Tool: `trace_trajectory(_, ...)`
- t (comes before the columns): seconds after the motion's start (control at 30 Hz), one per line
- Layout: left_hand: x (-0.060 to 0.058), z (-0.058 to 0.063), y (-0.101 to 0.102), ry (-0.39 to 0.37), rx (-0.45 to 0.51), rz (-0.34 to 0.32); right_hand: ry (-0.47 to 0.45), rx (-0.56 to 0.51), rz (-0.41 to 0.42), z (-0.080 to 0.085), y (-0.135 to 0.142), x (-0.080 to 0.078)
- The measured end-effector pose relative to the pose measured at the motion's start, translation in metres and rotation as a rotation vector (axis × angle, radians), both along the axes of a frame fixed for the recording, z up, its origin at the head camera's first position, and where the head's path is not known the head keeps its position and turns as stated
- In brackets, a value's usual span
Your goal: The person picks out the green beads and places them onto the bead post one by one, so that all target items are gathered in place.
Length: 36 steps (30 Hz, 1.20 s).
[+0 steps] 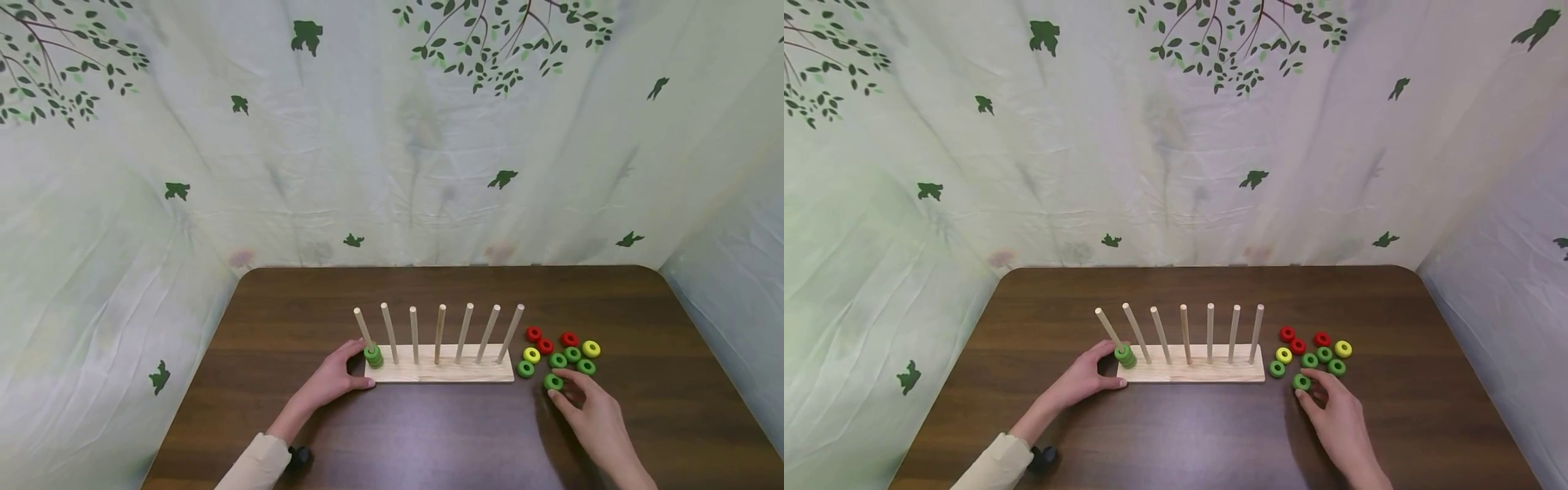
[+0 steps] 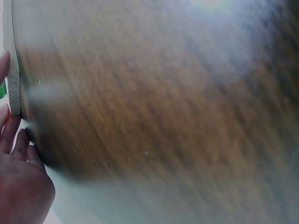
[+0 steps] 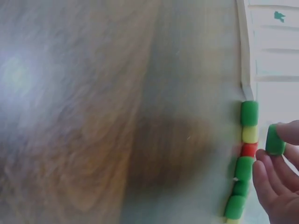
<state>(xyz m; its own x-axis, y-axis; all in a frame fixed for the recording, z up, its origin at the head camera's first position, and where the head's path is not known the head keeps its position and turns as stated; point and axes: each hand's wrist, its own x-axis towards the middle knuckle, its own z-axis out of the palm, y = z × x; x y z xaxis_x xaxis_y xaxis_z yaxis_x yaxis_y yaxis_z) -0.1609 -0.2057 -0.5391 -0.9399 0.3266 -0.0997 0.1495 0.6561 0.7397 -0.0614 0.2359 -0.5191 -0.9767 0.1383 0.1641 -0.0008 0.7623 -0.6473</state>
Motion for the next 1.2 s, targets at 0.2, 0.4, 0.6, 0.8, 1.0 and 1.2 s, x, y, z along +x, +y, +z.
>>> trace_trajectory(0.2,-0.001,-0.004,-0.002,0.009,-0.001,-0.011,0.113,-0.048,0.036,0.007,-0.013,0.001)
trace_trajectory(0.4,-0.001,-0.003,-0.002,0.003,0.009,-0.011,0.196,-0.108,0.106,0.011,-0.024,0.001)
trace_trajectory(0.6,-0.001,-0.003,-0.003,0.015,-0.010,-0.024,0.229,-0.145,0.178,0.016,-0.032,-0.003)
trace_trajectory(0.8,-0.001,-0.001,-0.003,0.013,-0.002,-0.039,0.244,-0.141,0.219,0.022,-0.040,-0.007)
trace_trajectory(1.0,-0.001,0.000,-0.004,0.019,0.010,-0.056,0.241,-0.120,0.259,0.026,-0.046,-0.012)
trace_trajectory(1.2,-0.001,0.000,-0.005,0.045,-0.009,-0.079,0.243,-0.108,0.301,0.030,-0.053,-0.015)
